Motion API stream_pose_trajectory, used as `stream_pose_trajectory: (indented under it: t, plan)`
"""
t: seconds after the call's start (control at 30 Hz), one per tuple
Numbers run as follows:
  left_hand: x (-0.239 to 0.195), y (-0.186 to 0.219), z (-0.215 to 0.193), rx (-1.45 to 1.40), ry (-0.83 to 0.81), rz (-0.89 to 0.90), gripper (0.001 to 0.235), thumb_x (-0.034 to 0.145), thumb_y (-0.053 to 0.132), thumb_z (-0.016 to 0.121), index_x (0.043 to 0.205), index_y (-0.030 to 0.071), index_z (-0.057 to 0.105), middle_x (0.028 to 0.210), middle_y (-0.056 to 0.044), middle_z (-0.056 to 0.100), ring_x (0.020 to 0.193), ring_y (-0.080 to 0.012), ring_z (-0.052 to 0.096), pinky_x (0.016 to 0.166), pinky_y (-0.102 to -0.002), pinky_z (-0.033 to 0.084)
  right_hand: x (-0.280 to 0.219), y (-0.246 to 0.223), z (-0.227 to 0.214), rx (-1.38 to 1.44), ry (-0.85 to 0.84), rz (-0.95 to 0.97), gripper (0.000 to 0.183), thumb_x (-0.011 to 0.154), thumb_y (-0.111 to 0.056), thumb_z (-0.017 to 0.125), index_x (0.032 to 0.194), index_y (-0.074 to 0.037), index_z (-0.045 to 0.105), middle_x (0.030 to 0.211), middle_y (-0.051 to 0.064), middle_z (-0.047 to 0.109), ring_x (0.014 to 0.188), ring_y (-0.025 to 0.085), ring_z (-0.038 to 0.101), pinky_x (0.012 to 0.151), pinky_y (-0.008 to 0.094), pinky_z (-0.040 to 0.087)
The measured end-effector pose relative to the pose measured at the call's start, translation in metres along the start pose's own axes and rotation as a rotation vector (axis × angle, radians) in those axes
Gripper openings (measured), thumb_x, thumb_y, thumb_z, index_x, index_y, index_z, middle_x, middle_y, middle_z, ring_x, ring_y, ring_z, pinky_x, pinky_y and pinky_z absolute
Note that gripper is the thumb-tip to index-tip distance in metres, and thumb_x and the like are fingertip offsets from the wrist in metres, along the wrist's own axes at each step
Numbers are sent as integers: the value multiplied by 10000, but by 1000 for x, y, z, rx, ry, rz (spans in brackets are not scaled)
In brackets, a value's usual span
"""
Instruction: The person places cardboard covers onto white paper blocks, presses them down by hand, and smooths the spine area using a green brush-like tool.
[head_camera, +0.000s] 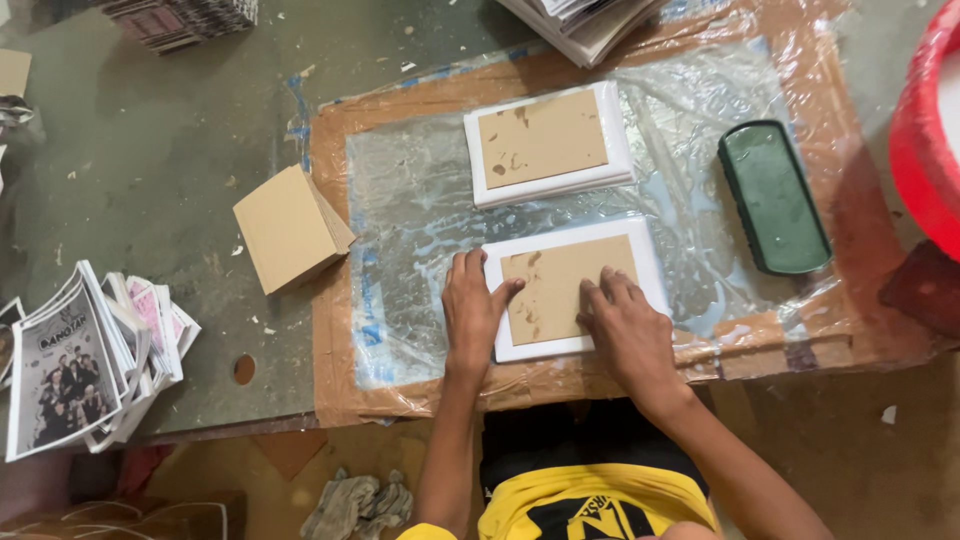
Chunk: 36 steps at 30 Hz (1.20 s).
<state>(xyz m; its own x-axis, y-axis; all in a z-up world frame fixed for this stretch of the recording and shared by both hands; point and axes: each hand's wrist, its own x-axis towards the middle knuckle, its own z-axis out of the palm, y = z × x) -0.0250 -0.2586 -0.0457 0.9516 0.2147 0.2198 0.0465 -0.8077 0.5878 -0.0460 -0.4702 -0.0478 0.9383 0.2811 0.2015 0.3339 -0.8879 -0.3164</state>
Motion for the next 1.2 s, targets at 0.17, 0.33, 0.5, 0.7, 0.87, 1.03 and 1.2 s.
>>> stream_pose_trajectory:
  t: [0.17,0.33,0.5,0.7,0.87,1.03,1.2]
  plan:
    - [-6,-12,10,-21,-13,-11,486,737,281,884,1031,-21,643,1053,-179,643,978,-380,621,853,-483,499,-2,2,4,-27,-8,1,428,822,-282,756,1216,-146,655,1339,114,620,1236,281,610,803,424,591]
    - [0,-33,24,-36,91,-27,258,858,202,786,944,1,649,961,-178,656,919,-384,634,821,-490,501,2,6,4,2,-3,1,408,831,-289,748,1212,-172,659,1344,94,624,1213,276,620,816,439,591]
    - [5,-22,25,-312,58,-225,184,931,164,658,1026,8,633,969,-210,746,894,-358,728,793,-438,546,5,-2,-9,-11,-46,34,466,826,-291,737,1271,-212,622,1351,91,612,1146,286,652,781,445,599]
    - [-13,-21,24,-747,-198,-243,563,903,129,715,1419,-9,537,1182,-184,770,1065,-223,739,889,-340,576,3,-6,-18,-38,-101,-59,574,899,-273,671,1434,-398,509,1343,180,544,1063,330,660,686,432,600]
    - [-28,-47,26,-959,-344,-129,927,820,58,786,1589,-51,280,1534,-231,510,1383,-257,512,1131,-339,432,1,-5,-10,-62,-126,-72,582,883,-265,679,1435,-374,529,1320,190,548,1121,343,629,658,443,594]
    - [-40,-49,32,-687,-362,-124,1046,776,50,831,1606,-43,201,1640,-261,338,1517,-298,345,1221,-354,296,0,-6,-5,-136,-60,-128,533,881,-212,665,1400,-317,610,1300,203,564,1190,376,616,629,414,601]
    - [-27,-32,19,-653,-361,-97,1062,778,27,828,1614,-13,174,1651,-265,330,1535,-317,347,1242,-357,298,20,-15,-14,-285,-133,-125,550,884,-145,623,1405,-319,644,1213,182,609,1181,345,624,610,380,612]
